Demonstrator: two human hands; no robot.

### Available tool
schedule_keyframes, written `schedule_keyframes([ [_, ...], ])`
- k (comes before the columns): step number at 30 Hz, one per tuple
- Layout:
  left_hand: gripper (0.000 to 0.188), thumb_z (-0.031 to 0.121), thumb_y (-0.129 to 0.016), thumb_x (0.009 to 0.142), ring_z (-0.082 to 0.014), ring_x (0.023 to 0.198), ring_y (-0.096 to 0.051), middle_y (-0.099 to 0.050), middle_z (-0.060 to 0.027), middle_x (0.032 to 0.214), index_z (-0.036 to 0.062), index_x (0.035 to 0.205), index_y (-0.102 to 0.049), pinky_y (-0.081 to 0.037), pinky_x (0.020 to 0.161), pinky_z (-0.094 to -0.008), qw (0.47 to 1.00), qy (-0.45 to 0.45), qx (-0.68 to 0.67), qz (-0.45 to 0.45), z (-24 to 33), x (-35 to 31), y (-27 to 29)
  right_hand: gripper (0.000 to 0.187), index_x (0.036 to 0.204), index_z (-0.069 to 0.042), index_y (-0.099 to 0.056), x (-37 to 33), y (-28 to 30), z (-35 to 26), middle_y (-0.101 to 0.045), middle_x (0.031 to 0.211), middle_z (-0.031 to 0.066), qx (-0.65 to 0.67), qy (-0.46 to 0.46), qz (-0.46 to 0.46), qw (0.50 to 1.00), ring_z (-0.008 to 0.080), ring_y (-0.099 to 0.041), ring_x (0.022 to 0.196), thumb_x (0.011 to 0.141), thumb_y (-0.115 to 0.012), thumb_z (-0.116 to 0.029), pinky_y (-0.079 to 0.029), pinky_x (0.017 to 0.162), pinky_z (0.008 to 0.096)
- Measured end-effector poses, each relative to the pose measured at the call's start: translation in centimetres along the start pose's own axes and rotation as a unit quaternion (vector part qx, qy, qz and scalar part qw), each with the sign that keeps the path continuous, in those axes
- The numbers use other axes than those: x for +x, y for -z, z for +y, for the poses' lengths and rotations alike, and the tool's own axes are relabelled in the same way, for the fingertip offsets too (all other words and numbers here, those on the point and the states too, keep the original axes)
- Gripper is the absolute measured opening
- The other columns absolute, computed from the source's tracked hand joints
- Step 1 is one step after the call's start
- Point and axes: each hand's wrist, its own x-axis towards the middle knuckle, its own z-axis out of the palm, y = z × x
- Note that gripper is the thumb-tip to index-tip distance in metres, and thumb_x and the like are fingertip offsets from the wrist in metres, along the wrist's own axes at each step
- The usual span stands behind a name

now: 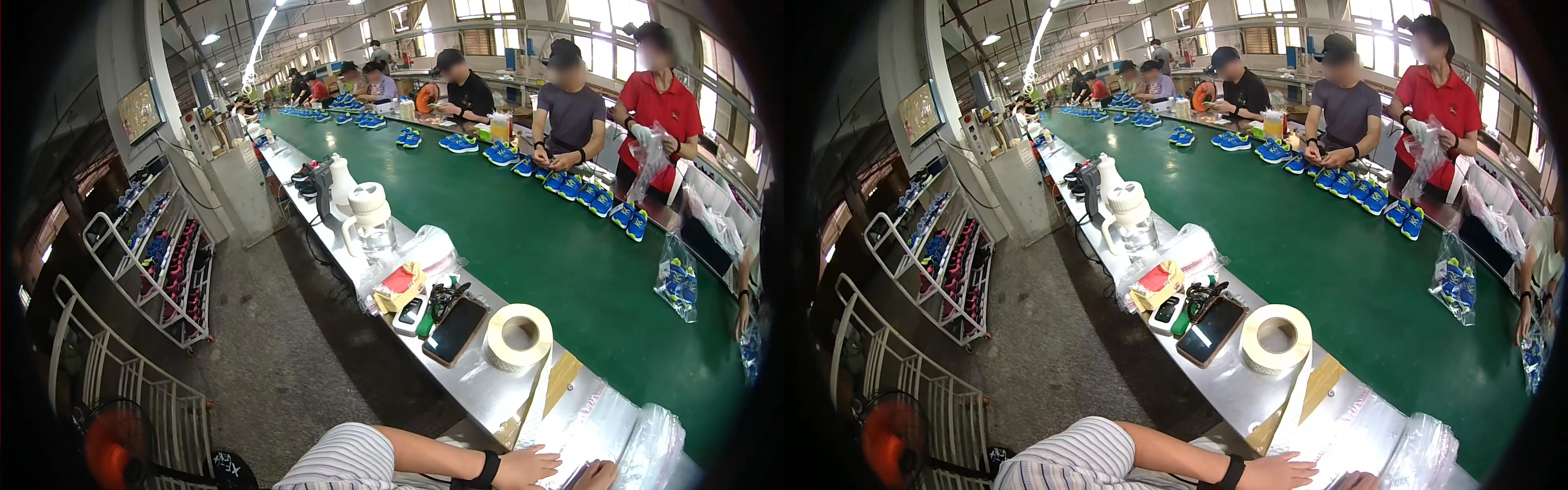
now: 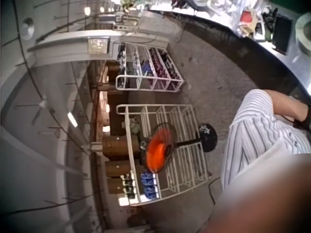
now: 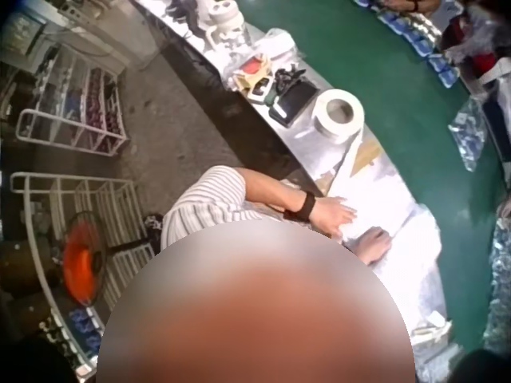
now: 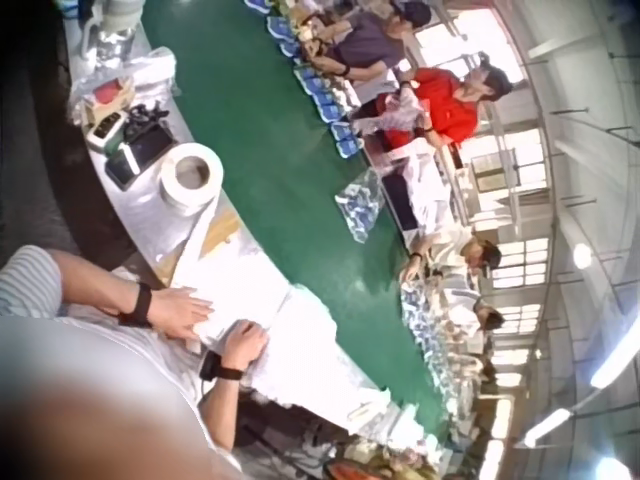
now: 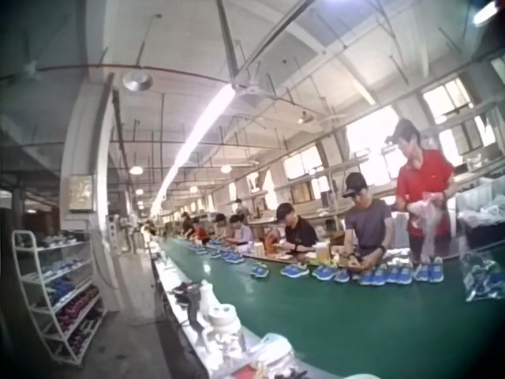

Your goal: The person applies adhesive labels from a roll onto a stack of clear plastic bags on a factory table. They peel each label, smooth it onto the bag, and move the bag to a completed pile. Other workers are visible in the background packaging blue shoes.

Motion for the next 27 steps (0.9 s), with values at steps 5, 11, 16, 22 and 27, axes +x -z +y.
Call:
schedule_keyframes([
  [5, 0.047, 0.037, -0.046, 0.093, -0.0303, 0.126, -0.043, -0.054, -0.0205, 0.124, -0.0028, 0.116, -0.054, -0.031, 0.101, -0.0478, 0.998, 0.021, -0.046, -0.036, -0.1, 0.1, 0.9, 0.023, 0.075, -0.003, -0.058, -0.3, -0.1, -1.2, -0.058, 0.090, 0.0169, 0.022, -0.039, 0.041, 0.998, 0.0363, -0.053, 0.089, 0.086, -0.059, -0.024, -0.040, 0.081, 0.0464],
  [11, 0.049, 0.044, -0.041, 0.096, -0.0342, 0.115, -0.052, -0.059, -0.0192, 0.117, 0.0016, 0.118, -0.054, -0.037, 0.097, -0.0453, 0.979, 0.067, -0.171, -0.084, -0.9, 0.8, 3.7, 0.025, 0.088, 0.003, -0.061, -0.5, 1.5, 3.8, -0.061, 0.088, 0.0207, 0.191, -0.204, -0.030, 0.960, 0.0387, -0.053, 0.089, 0.090, -0.052, -0.021, -0.042, 0.082, 0.0482],
  [16, 0.046, 0.041, -0.049, 0.093, -0.0355, 0.081, -0.062, -0.066, -0.0195, 0.088, -0.0006, 0.112, -0.058, -0.047, 0.069, -0.0398, 0.979, 0.066, -0.166, -0.098, -1.0, 4.9, 4.5, 0.024, 0.094, 0.000, -0.061, -0.7, -1.0, 1.5, -0.061, 0.094, 0.0188, 0.058, -0.031, -0.015, 0.998, 0.0342, -0.056, 0.083, 0.091, -0.051, -0.022, -0.045, 0.078, 0.0401],
  [22, 0.041, 0.046, -0.048, 0.094, -0.0126, 0.062, -0.061, -0.064, -0.0056, 0.070, 0.0059, 0.094, -0.056, -0.051, 0.053, -0.0260, 0.646, 0.190, -0.739, -0.031, -1.4, 8.8, -0.5, 0.022, 0.096, -0.001, -0.061, -0.4, -3.2, -0.4, -0.063, 0.079, 0.0125, 0.012, 0.143, 0.104, 0.984, 0.0236, -0.060, 0.071, 0.078, -0.058, -0.012, -0.049, 0.063, 0.0352],
  [27, 0.041, 0.044, -0.047, 0.096, -0.0123, 0.075, -0.061, -0.061, -0.0036, 0.084, 0.0041, 0.105, -0.055, -0.051, 0.064, -0.0236, 0.467, 0.228, -0.852, -0.064, -5.0, 10.5, -4.1, 0.014, 0.085, 0.002, -0.061, 0.3, -2.9, 0.6, -0.062, 0.073, 0.0168, 0.241, -0.106, -0.014, 0.965, 0.0277, -0.059, 0.065, 0.084, -0.054, -0.010, -0.047, 0.060, 0.0355],
])
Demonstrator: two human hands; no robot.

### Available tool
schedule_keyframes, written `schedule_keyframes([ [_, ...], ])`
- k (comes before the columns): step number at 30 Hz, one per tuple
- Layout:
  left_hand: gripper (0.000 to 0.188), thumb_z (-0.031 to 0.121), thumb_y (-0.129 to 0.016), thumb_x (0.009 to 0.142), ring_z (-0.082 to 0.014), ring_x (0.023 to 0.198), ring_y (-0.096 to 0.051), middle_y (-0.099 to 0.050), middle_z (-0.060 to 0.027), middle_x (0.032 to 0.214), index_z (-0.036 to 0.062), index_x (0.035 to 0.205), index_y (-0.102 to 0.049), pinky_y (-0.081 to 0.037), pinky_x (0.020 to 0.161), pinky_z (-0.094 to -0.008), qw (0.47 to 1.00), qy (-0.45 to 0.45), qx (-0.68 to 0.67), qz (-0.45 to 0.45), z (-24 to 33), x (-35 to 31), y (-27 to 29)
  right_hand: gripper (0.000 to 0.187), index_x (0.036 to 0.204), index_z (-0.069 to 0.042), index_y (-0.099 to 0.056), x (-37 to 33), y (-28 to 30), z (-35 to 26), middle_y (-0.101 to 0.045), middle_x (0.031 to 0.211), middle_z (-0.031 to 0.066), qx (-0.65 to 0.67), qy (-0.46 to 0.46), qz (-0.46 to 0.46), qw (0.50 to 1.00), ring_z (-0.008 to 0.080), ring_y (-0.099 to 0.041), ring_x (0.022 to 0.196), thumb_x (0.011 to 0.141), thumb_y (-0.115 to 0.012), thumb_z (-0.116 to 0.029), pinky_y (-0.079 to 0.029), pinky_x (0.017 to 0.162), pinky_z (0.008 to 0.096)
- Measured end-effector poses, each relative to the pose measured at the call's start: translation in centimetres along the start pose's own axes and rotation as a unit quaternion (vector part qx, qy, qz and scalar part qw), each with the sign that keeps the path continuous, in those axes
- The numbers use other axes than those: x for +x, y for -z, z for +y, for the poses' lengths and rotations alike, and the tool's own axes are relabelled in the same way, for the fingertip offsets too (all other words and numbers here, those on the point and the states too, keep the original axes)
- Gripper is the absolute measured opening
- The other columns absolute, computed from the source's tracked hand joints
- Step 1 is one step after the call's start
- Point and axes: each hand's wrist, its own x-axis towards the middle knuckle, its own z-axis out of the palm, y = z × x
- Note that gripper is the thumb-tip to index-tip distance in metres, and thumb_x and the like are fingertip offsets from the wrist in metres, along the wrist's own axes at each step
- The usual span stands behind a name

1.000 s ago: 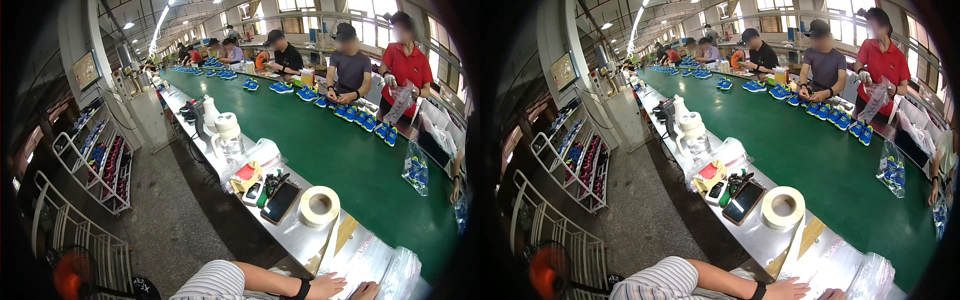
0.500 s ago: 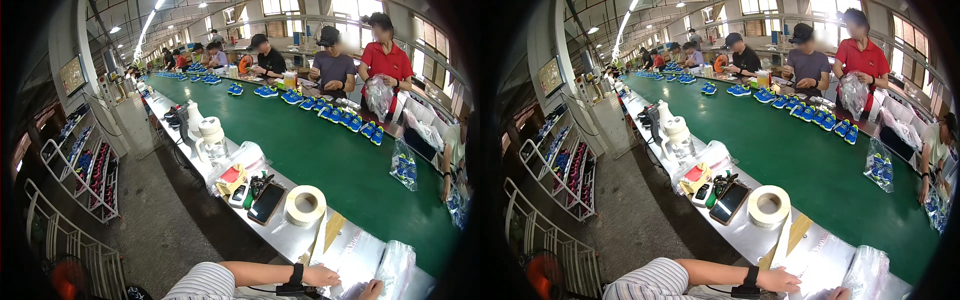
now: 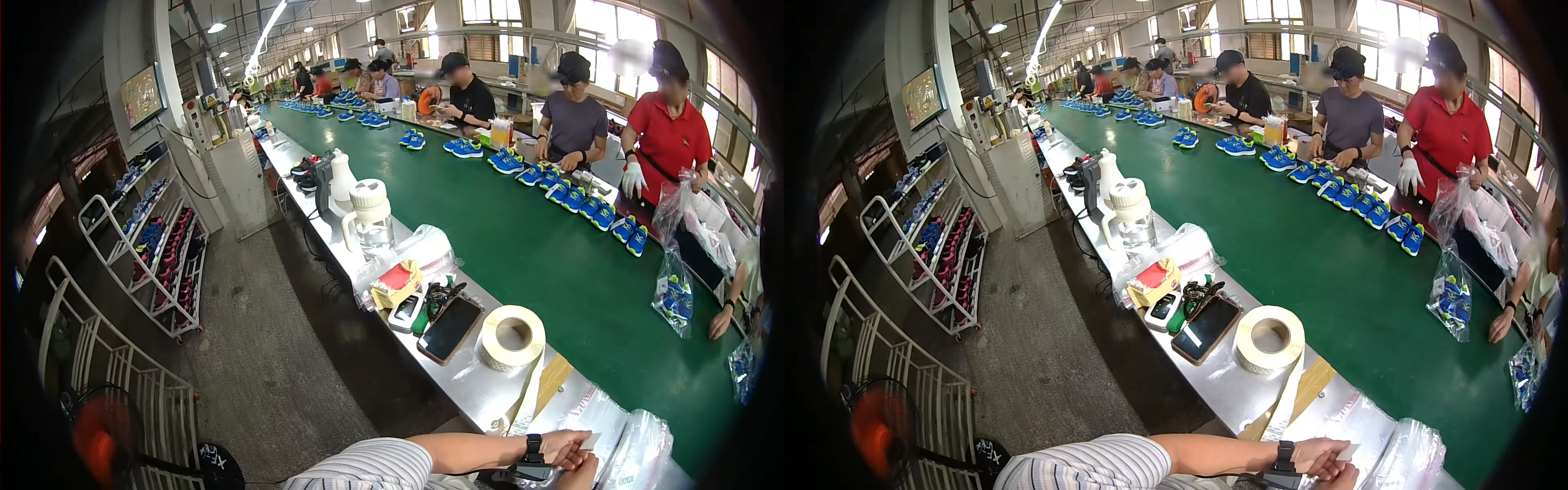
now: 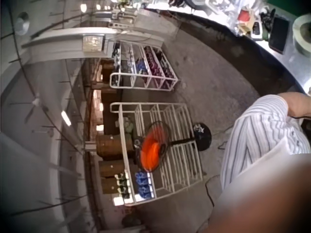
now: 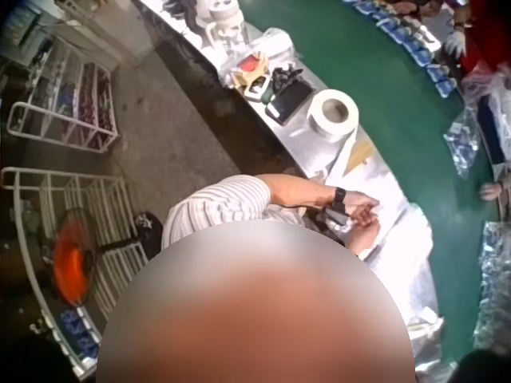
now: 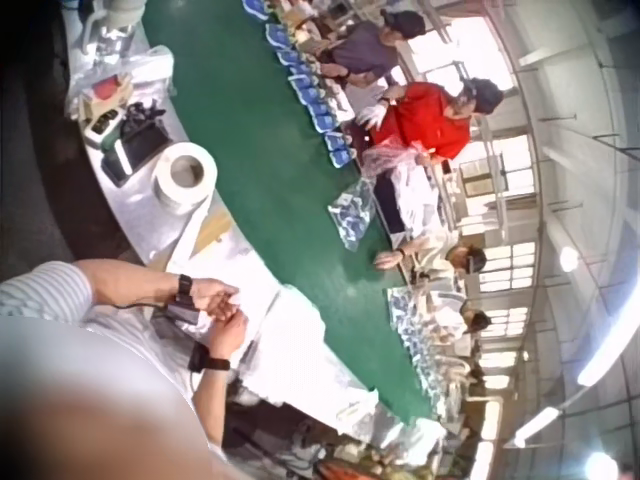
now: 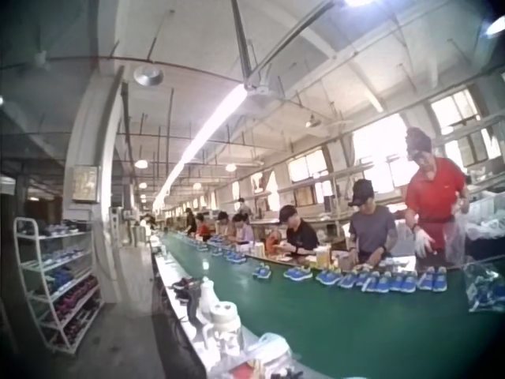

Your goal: The person applies adhesive labels from a roll onto a stack of clear plastic bags on a factory table. They peel each label, smooth it onto the bag, and move the bag to a completed pile. Other workers are visible in the background packaging blue shoes.

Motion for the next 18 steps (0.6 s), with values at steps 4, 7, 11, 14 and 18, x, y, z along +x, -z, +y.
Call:
schedule_keyframes([
  [4, 0.039, 0.047, -0.047, 0.095, -0.0114, 0.082, -0.062, -0.063, -0.0008, 0.092, 0.0125, 0.111, -0.055, -0.049, 0.061, -0.0282, 1.000, -0.015, 0.002, -0.001, -0.4, 1.4, 1.8, 0.029, 0.096, 0.002, -0.058, 0.1, 3.4, 0.6, -0.059, 0.088, 0.0132, 0.060, -0.083, 0.011, 0.995, 0.0243, -0.052, 0.075, 0.092, -0.053, -0.027, -0.046, 0.068, 0.0391],
  [7, 0.029, 0.032, -0.047, 0.091, -0.0147, 0.077, -0.062, -0.061, -0.0099, 0.091, 0.0047, 0.100, -0.052, -0.046, 0.049, -0.0307, 0.987, -0.031, 0.124, 0.094, -0.4, 2.7, 1.4, 0.030, 0.103, 0.000, -0.055, -0.3, 6.5, 0.7, -0.055, 0.092, 0.0082, 0.278, -0.255, 0.083, 0.922, 0.0189, -0.048, 0.079, 0.095, -0.050, -0.028, -0.043, 0.069, 0.0306],
  [11, 0.024, 0.017, -0.047, 0.086, -0.0286, 0.068, -0.066, -0.055, -0.0146, 0.074, -0.0034, 0.099, -0.050, -0.049, 0.046, -0.0389, 0.864, -0.051, 0.467, 0.180, -0.1, 5.7, -0.7, 0.029, 0.110, -0.002, -0.055, -0.2, 8.1, -0.5, -0.057, 0.102, 0.0079, 0.340, -0.215, 0.030, 0.915, 0.0154, -0.050, 0.089, 0.096, -0.051, -0.026, -0.041, 0.078, 0.0266],
  [14, 0.020, 0.003, -0.050, 0.081, -0.0342, 0.060, -0.063, -0.063, -0.0232, 0.072, -0.0125, 0.087, -0.061, -0.049, 0.048, -0.0450, 0.835, -0.042, 0.502, 0.221, -1.0, 7.7, -2.3, 0.028, 0.110, 0.000, -0.057, 0.1, 8.0, -2.4, -0.058, 0.106, 0.0096, 0.336, -0.184, -0.009, 0.924, 0.0185, -0.053, 0.100, 0.096, -0.052, -0.024, -0.042, 0.087, 0.0311],
  [18, 0.044, 0.032, -0.043, 0.089, -0.0302, 0.075, -0.059, -0.059, -0.0211, 0.090, -0.0062, 0.110, -0.051, -0.048, 0.061, -0.0426, 0.993, 0.060, 0.098, 0.036, -1.4, 6.3, -1.9, 0.033, 0.117, 0.001, -0.055, -0.8, 7.7, -4.7, -0.061, 0.109, 0.0154, 0.100, -0.001, -0.045, 0.994, 0.0259, -0.058, 0.100, 0.096, -0.051, -0.023, -0.045, 0.089, 0.0337],
])
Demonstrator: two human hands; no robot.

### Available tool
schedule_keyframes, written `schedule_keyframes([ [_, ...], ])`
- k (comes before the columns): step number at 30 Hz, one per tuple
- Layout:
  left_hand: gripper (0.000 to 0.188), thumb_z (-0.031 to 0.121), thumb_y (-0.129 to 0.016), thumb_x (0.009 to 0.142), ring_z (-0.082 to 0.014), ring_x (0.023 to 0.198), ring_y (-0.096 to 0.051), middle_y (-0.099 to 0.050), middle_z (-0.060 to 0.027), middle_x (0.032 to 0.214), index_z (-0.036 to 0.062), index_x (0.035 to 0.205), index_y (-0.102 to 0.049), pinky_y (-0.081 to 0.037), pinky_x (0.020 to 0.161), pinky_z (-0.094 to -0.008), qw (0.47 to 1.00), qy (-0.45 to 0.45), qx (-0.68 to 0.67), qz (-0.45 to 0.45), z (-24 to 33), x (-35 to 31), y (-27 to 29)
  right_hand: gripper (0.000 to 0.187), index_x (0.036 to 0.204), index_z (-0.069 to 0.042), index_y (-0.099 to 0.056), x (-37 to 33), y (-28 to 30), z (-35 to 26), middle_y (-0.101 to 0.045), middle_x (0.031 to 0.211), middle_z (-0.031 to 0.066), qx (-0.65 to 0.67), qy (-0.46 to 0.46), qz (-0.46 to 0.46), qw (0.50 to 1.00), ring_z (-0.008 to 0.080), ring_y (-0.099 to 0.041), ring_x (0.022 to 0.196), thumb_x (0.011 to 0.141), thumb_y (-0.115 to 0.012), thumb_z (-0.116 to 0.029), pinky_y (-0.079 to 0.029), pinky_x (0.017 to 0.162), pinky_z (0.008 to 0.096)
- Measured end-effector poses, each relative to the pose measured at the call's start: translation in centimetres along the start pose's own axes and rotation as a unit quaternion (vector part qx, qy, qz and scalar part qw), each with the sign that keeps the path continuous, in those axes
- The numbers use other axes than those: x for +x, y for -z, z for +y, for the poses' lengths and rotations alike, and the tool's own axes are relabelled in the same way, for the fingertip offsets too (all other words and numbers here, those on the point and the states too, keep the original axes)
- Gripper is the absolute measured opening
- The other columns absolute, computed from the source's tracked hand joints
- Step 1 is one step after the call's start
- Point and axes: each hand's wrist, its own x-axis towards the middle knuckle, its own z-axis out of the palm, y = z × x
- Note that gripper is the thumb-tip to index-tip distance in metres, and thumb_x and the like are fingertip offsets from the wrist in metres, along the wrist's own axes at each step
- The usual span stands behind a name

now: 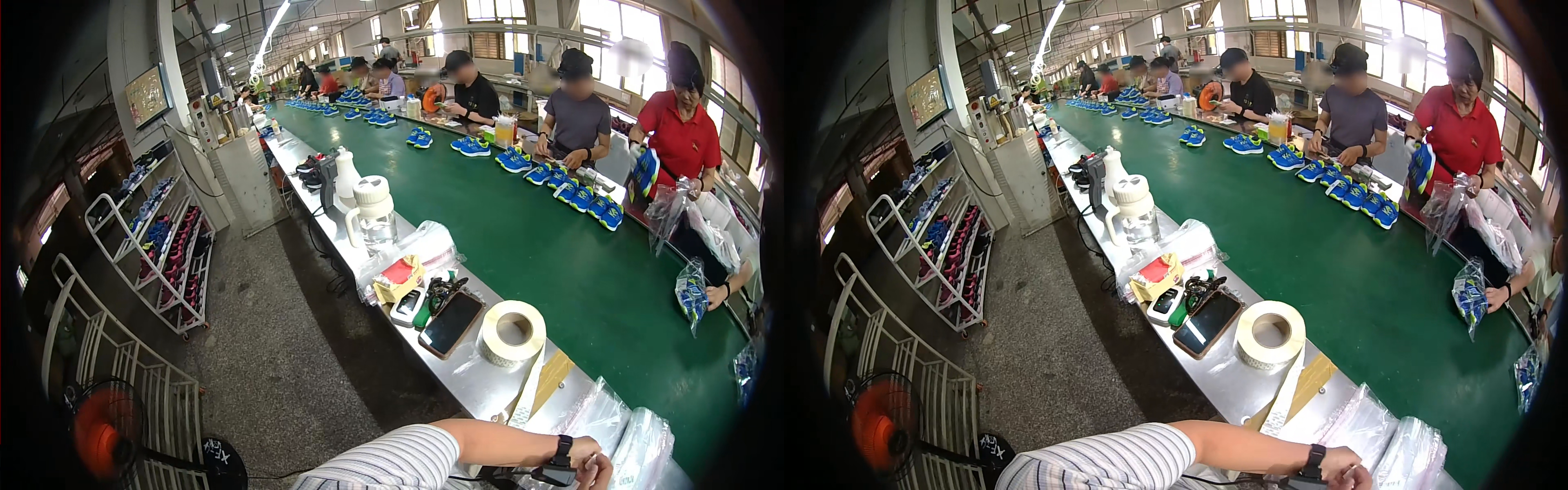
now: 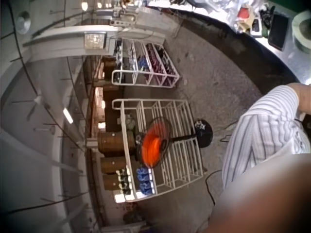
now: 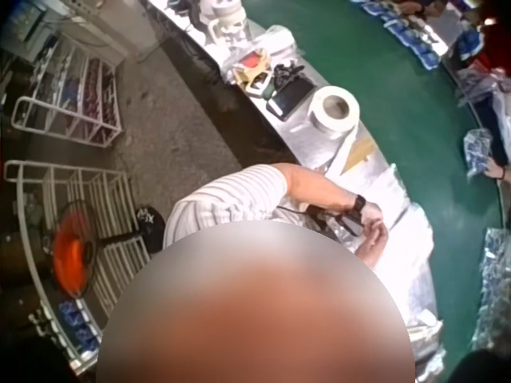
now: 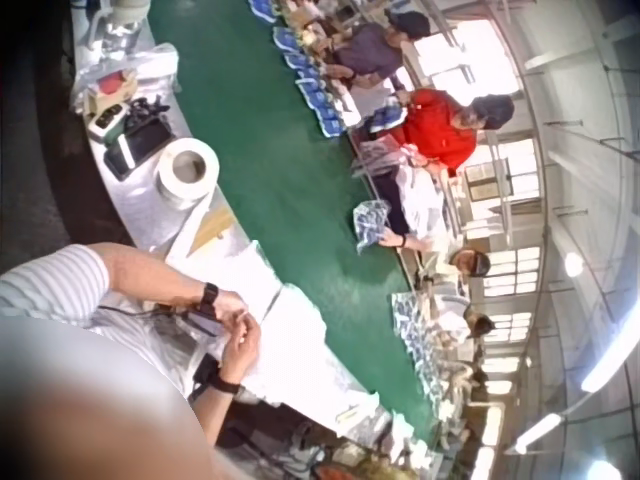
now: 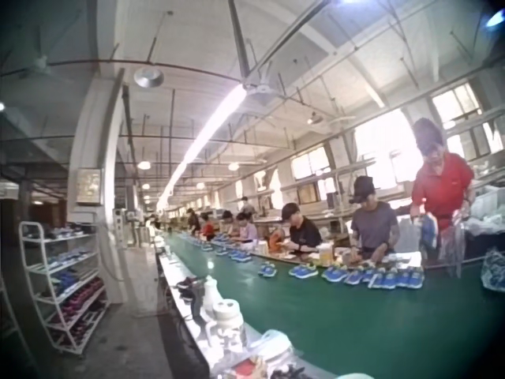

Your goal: The person applies adhesive labels from a roll onto a stack of clear plastic bags on a factory table. They peel each label, smooth it onto the bag, and move the bag to a completed pile. Other workers are visible in the background packaging blue shoes.

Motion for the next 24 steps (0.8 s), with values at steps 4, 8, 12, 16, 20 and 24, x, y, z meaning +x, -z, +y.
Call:
schedule_keyframes([
  [4, 0.083, 0.066, -0.037, 0.089, -0.0367, 0.092, -0.058, -0.049, -0.0289, 0.116, -0.0006, 0.136, -0.025, -0.051, 0.072, -0.0437, 0.985, 0.065, -0.153, -0.033, 0.3, -5.0, 1.1, 0.071, 0.132, 0.005, -0.042, -2.2, -0.4, -0.5, -0.055, 0.120, 0.0224, -0.034, 0.111, -0.068, 0.991, 0.0339, -0.056, 0.108, 0.074, -0.076, -0.019, -0.044, 0.093, 0.0385],
  [8, 0.056, 0.052, -0.044, 0.091, -0.0304, 0.085, -0.064, -0.058, -0.0236, 0.110, 0.0000, 0.110, -0.048, -0.053, 0.067, -0.0389, 0.999, -0.038, 0.022, -0.015, 0.4, -10.2, 0.3, 0.051, 0.123, 0.001, -0.053, -3.2, -1.5, 0.5, -0.055, 0.121, 0.0210, -0.259, 0.184, 0.012, 0.948, 0.0358, -0.056, 0.105, 0.078, -0.069, -0.017, -0.046, 0.088, 0.0413],
  [12, 0.035, 0.033, -0.048, 0.091, -0.0209, 0.065, -0.064, -0.064, -0.0135, 0.084, 0.0001, 0.086, -0.058, -0.052, 0.053, -0.0308, 0.973, -0.129, 0.189, 0.018, -0.4, -12.5, -0.7, 0.017, 0.101, -0.003, -0.065, -2.0, -3.0, 2.0, -0.063, 0.096, 0.0165, -0.233, 0.134, 0.065, 0.961, 0.0304, -0.060, 0.084, 0.087, -0.058, -0.010, -0.049, 0.074, 0.0389],
  [16, 0.034, 0.036, -0.048, 0.095, -0.0171, 0.095, -0.062, -0.052, -0.0129, 0.125, 0.0065, 0.112, -0.048, -0.050, 0.062, -0.0271, 0.920, -0.169, 0.350, -0.057, -0.5, -13.4, 1.2, 0.013, 0.101, 0.001, -0.054, -0.9, -2.4, 3.6, -0.053, 0.073, 0.0035, 0.171, -0.124, 0.113, 0.971, 0.0113, -0.050, 0.056, 0.092, -0.050, -0.008, -0.040, 0.048, 0.0211],
  [20, 0.067, 0.023, -0.051, 0.096, -0.0301, 0.116, -0.053, -0.044, -0.0163, 0.135, 0.0112, 0.143, -0.006, -0.048, 0.086, -0.0382, 0.993, -0.100, 0.045, 0.049, -0.7, -14.9, 2.6, 0.022, 0.087, -0.003, -0.054, -1.4, 5.6, 7.0, -0.056, 0.074, 0.0020, 0.241, -0.135, 0.310, 0.910, 0.0101, -0.054, 0.063, 0.098, -0.047, -0.021, -0.045, 0.058, 0.0242],
  [24, 0.076, 0.021, -0.044, 0.099, -0.0300, 0.113, -0.055, -0.045, -0.0212, 0.134, 0.0088, 0.147, 0.014, -0.046, 0.090, -0.0388, 0.983, -0.132, 0.088, 0.094, -0.6, -19.6, 0.5, 0.019, 0.100, 0.001, -0.058, -3.6, 9.7, 9.4, -0.063, 0.089, 0.0129, -0.129, -0.314, 0.335, 0.879, 0.0213, -0.061, 0.069, 0.088, -0.058, -0.014, -0.048, 0.066, 0.0333],
])
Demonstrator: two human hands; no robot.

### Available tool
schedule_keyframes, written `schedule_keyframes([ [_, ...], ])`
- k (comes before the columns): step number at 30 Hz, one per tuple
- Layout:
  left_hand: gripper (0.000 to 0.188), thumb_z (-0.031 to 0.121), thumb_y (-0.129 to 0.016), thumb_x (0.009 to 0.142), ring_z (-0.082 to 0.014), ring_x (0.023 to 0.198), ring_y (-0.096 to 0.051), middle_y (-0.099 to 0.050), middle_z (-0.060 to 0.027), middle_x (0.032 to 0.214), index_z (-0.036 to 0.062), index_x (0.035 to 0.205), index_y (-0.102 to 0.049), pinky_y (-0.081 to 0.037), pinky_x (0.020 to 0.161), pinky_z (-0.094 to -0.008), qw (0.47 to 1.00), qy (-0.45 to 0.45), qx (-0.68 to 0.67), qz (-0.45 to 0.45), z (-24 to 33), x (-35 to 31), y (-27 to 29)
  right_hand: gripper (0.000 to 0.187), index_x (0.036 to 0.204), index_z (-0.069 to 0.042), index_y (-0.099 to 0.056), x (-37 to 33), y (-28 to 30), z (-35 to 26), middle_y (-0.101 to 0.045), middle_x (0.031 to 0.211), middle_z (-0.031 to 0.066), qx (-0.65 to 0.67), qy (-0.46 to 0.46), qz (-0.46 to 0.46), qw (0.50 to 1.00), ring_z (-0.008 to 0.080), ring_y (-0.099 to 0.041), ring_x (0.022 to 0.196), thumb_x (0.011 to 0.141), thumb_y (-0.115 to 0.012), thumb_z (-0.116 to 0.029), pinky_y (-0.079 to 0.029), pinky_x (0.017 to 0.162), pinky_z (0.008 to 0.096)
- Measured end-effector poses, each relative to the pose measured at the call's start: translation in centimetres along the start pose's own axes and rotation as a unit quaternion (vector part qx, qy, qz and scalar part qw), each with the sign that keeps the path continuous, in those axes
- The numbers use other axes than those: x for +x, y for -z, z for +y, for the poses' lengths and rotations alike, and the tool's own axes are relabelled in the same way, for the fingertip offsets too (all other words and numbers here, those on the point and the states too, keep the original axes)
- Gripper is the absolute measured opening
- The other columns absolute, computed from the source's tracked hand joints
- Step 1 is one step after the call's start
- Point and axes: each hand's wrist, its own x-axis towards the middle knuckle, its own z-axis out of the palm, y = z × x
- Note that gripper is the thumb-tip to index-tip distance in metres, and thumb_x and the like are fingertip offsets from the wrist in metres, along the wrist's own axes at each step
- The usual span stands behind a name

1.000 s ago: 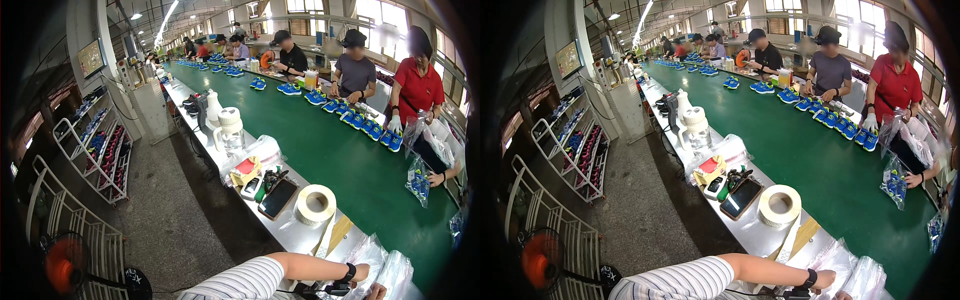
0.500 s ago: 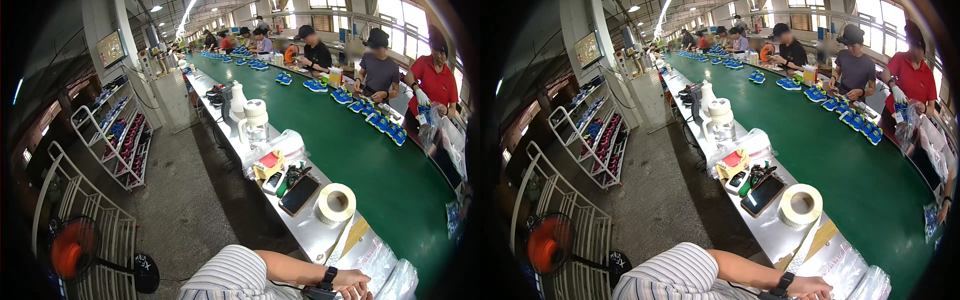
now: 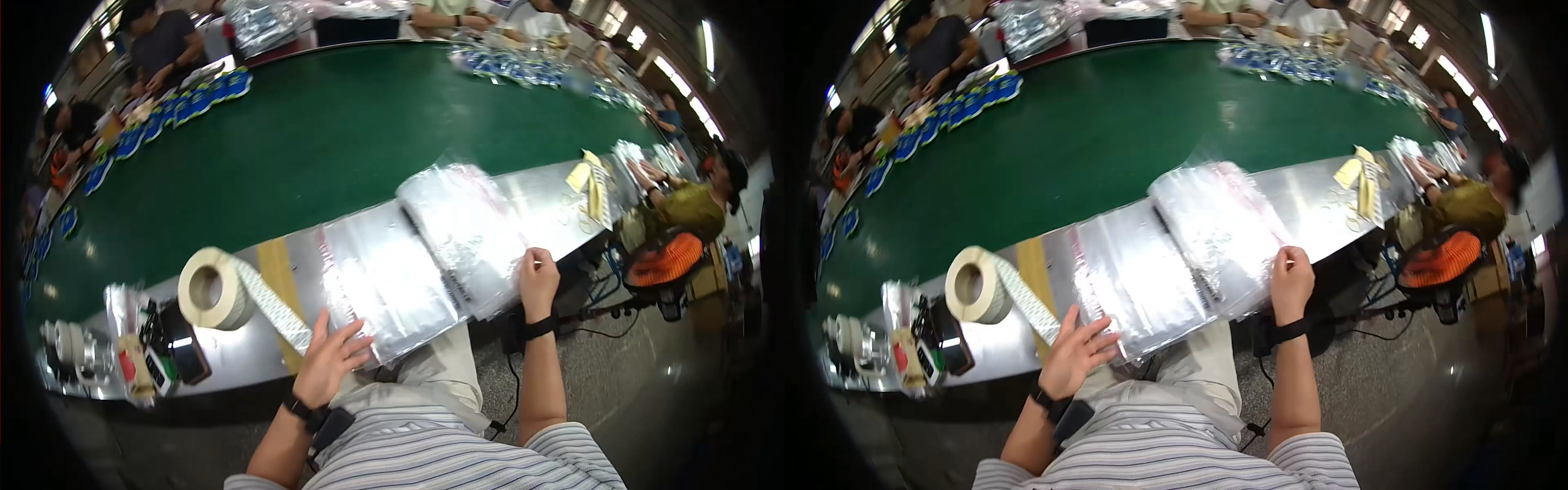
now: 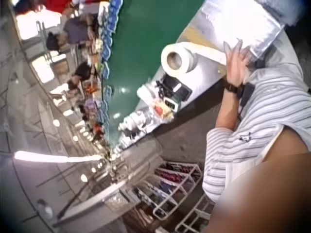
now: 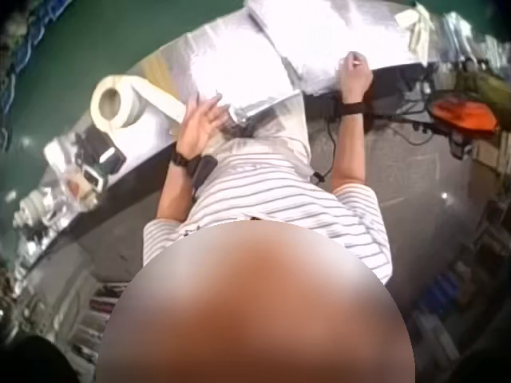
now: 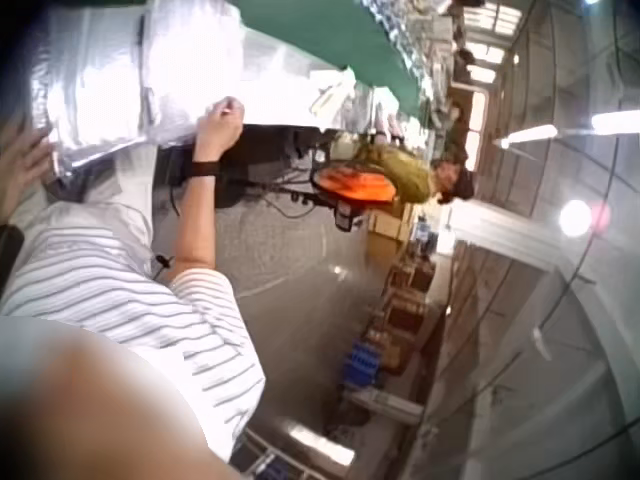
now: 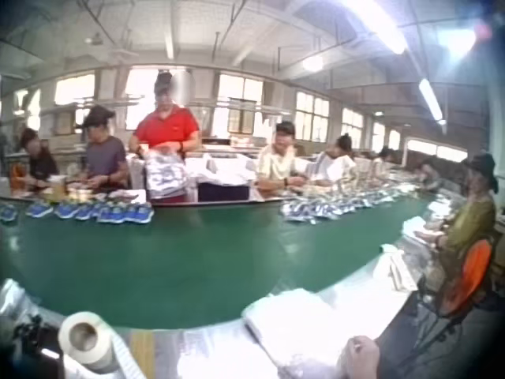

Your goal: The person applies adhesive labels from a roll onto a stack of clear plastic bags on a factory table. They peel each label, smooth it onto the bag, and move the bag to a completed pile. Other workers are visible in the background packaging blue shoes.

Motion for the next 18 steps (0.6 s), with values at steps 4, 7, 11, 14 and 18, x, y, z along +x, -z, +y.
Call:
schedule_keyframes([
  [4, 0.041, 0.029, -0.041, 0.099, -0.0290, 0.106, -0.061, -0.058, -0.0207, 0.121, -0.0014, 0.126, -0.050, -0.051, 0.083, -0.0366, 0.950, 0.230, 0.205, 0.042, 1.8, -6.0, 1.8, 0.037, 0.115, 0.001, -0.051, -2.2, 1.4, -0.7, -0.048, 0.122, 0.0176, -0.094, 0.201, 0.140, 0.965, 0.0317, -0.050, 0.107, 0.080, -0.063, -0.006, -0.044, 0.087, 0.0398],
  [7, 0.039, 0.028, -0.048, 0.097, -0.0177, 0.101, -0.058, -0.061, -0.0097, 0.113, -0.0015, 0.122, -0.053, -0.045, 0.080, -0.0281, 0.946, 0.124, 0.258, 0.155, -0.6, -7.2, 4.0, 0.034, 0.111, 0.002, -0.054, -6.3, 0.3, -4.2, -0.051, 0.118, 0.0181, -0.025, 0.340, 0.090, 0.936, 0.0342, -0.049, 0.107, 0.079, -0.063, -0.002, -0.044, 0.087, 0.0413],
  [11, 0.032, 0.020, -0.054, 0.096, -0.0107, 0.097, -0.056, -0.061, -0.0051, 0.110, -0.0025, 0.118, -0.056, -0.045, 0.082, -0.0249, 0.967, 0.076, 0.210, 0.123, -3.9, -4.9, 4.4, 0.013, 0.094, -0.001, -0.063, -12.4, -3.9, -9.3, -0.061, 0.099, 0.0131, 0.181, 0.356, -0.256, 0.880, 0.0269, -0.059, 0.089, 0.081, -0.062, 0.000, -0.048, 0.076, 0.0339],
  [14, 0.026, 0.018, -0.052, 0.097, -0.0125, 0.092, -0.059, -0.062, -0.0058, 0.102, -0.0011, 0.114, -0.057, -0.049, 0.080, -0.0290, 0.990, 0.024, 0.015, 0.141, -4.5, -4.9, 2.1, 0.015, 0.101, 0.001, -0.061, -15.4, -5.4, -10.8, -0.063, 0.092, 0.0110, 0.197, 0.253, -0.507, 0.800, 0.0182, -0.061, 0.078, 0.089, -0.058, -0.008, -0.049, 0.069, 0.0279],
  [18, 0.028, 0.026, -0.055, 0.096, -0.0078, 0.070, -0.060, -0.063, -0.0012, 0.082, 0.0008, 0.106, -0.061, -0.049, 0.062, -0.0211, 0.984, 0.005, 0.068, 0.165, -2.2, -5.9, 0.7, 0.017, 0.099, 0.001, -0.061, -16.8, -6.2, -11.4, -0.064, 0.086, 0.0064, 0.279, 0.062, -0.646, 0.708, 0.0114, -0.059, 0.075, 0.090, -0.060, -0.013, -0.047, 0.067, 0.0254],
])
